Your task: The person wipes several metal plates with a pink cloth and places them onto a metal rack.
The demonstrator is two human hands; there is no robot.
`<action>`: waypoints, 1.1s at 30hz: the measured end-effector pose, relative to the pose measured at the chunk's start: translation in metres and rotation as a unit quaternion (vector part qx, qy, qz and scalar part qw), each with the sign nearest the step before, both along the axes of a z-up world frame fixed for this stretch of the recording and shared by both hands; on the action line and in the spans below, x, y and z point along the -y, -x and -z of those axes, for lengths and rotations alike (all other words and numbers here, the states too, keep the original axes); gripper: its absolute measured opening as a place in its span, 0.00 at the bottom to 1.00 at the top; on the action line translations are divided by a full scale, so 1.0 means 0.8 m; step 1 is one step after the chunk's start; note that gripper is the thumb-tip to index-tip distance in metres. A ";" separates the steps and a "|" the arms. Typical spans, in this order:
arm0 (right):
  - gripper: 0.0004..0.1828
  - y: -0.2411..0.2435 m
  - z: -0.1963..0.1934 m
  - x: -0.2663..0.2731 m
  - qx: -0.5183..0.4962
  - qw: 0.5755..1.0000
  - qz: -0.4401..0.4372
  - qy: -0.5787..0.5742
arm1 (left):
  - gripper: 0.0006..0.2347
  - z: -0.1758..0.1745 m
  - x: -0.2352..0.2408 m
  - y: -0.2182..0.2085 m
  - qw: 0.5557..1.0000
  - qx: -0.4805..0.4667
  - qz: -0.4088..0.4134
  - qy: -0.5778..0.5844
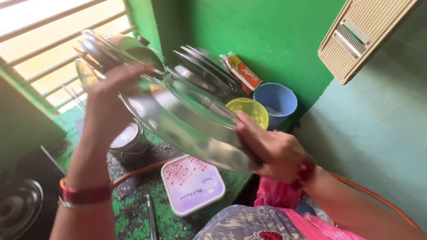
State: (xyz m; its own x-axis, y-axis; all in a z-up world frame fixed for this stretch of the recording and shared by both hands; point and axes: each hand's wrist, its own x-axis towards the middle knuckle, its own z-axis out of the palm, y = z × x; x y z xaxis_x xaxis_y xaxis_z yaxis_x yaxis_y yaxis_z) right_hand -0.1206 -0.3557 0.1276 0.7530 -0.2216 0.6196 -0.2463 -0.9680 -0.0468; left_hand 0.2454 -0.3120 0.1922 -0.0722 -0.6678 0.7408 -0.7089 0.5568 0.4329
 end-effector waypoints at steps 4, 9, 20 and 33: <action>0.53 -0.066 -0.001 0.033 -0.034 0.995 0.098 0.004 | 0.23 0.002 0.075 -0.041 0.998 0.032 -0.049 0.011; 0.61 -0.110 0.007 0.098 -0.085 0.986 0.145 -0.001 | 0.18 0.028 0.143 -0.067 0.995 0.058 -0.086 0.007; 0.56 -0.126 0.045 0.189 -0.088 0.979 0.181 0.015 | 0.16 0.060 0.226 -0.089 0.992 0.050 -0.104 -0.045; 0.48 -0.110 0.052 0.294 -0.042 0.973 0.228 -0.011 | 0.08 0.091 0.387 -0.049 0.998 -0.015 -0.065 -0.020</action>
